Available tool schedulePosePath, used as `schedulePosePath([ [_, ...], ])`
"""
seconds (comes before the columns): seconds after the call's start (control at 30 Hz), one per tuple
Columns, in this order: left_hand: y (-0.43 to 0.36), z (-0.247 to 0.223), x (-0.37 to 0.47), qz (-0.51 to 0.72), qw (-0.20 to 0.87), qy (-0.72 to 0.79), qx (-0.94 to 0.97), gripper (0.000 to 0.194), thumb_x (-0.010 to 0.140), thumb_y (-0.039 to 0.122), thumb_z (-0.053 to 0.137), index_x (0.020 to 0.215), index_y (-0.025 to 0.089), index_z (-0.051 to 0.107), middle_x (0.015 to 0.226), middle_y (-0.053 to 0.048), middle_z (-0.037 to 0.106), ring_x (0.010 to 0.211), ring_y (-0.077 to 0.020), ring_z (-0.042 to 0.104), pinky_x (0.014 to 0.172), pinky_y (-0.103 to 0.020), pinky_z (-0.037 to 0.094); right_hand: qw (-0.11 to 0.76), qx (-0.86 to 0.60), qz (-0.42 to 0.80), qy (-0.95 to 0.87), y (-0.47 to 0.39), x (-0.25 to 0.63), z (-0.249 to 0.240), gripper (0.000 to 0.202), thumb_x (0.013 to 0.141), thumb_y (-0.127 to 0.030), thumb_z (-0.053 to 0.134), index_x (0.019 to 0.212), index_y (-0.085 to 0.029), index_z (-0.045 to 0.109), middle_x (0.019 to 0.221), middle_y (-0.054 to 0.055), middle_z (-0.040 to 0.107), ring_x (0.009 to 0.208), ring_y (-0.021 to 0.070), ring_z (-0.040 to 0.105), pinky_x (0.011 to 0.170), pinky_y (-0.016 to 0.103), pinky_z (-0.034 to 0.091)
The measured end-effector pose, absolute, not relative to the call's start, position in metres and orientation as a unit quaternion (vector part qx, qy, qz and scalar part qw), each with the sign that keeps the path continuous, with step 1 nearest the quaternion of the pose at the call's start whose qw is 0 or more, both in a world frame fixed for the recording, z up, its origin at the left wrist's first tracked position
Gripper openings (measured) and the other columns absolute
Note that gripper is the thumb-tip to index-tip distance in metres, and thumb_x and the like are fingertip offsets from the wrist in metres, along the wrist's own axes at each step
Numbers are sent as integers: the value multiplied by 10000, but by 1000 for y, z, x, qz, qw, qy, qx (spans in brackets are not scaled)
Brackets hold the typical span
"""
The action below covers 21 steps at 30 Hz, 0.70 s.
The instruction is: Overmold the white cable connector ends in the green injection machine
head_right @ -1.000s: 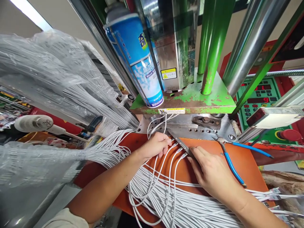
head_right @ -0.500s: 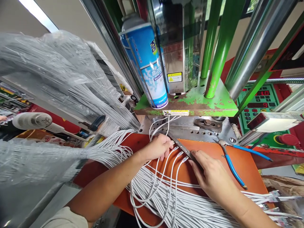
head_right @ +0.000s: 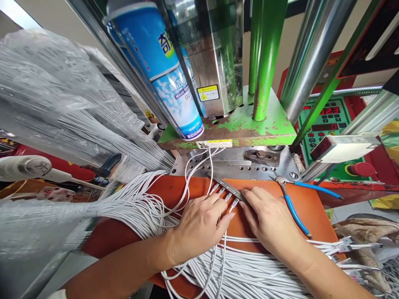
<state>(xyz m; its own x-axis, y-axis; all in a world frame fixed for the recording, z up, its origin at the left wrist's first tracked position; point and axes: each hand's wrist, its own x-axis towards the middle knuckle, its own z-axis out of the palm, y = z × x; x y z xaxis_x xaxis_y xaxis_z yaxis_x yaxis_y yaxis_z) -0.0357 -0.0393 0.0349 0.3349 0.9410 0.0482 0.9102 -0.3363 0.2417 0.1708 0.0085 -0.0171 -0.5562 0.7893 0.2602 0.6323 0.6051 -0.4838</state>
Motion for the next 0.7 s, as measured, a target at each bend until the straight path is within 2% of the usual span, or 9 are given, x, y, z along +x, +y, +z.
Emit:
schedulePosePath([
  [0.13,-37,25,-33,89,93,572,810,150,966,278,570,867,198,649,919,-54,704,819,-228,671,686,-350,460,235,-392,160,-875,10,170,-18,262,1083,-346,431,1227,-216,607,1124,92,621,1029,249,585,869,389,487],
  [0.27,-31,15,-31,119,111,573,803,177,945,215,586,773,198,627,796,-20,691,746,-184,658,663,-318,437,231,-386,146,-881,12,168,-17,282,1085,-340,414,1202,-203,630,1089,100,611,1008,257,568,838,399,497],
  [0.37,-23,17,-37,158,128,568,798,234,952,273,625,730,202,612,745,-4,673,712,-160,643,662,-294,440,223,-385,138,-885,12,168,-17,286,1078,-348,421,1196,-206,640,1065,97,605,995,265,563,816,406,503],
  [0.43,-15,23,-45,203,115,570,788,237,972,326,619,767,207,628,777,-6,673,742,-157,649,701,-284,471,218,-386,142,-885,12,167,-17,286,1072,-371,437,1208,-217,637,1074,93,604,1001,267,567,818,408,506],
  [0.5,-8,29,-56,262,70,584,765,172,997,331,584,903,207,658,918,-37,693,878,-177,674,818,-295,515,221,-392,153,-880,12,167,-19,296,1072,-386,436,1229,-227,629,1091,90,606,1008,262,577,840,408,511],
  [0.57,0,32,-65,299,17,594,747,191,1001,308,571,1138,195,640,1211,-106,666,1157,-233,641,1019,-355,501,231,-398,165,-872,13,167,-20,302,1077,-381,419,1239,-235,628,1101,87,608,1015,253,588,873,408,515],
  [0.63,10,28,-71,294,-12,605,740,436,984,322,595,1383,163,514,1499,-180,493,1419,-304,469,1178,-446,404,239,-401,172,-868,14,167,-21,305,1080,-375,401,1224,-240,634,1098,84,611,1014,249,596,891,412,517],
  [0.7,22,22,-72,269,-9,620,737,655,967,364,623,1517,129,357,1603,-227,354,1509,-346,344,1227,-505,341,240,-400,174,-867,14,168,-22,310,1081,-375,390,1210,-240,637,1094,84,613,1012,249,601,891,417,521],
])
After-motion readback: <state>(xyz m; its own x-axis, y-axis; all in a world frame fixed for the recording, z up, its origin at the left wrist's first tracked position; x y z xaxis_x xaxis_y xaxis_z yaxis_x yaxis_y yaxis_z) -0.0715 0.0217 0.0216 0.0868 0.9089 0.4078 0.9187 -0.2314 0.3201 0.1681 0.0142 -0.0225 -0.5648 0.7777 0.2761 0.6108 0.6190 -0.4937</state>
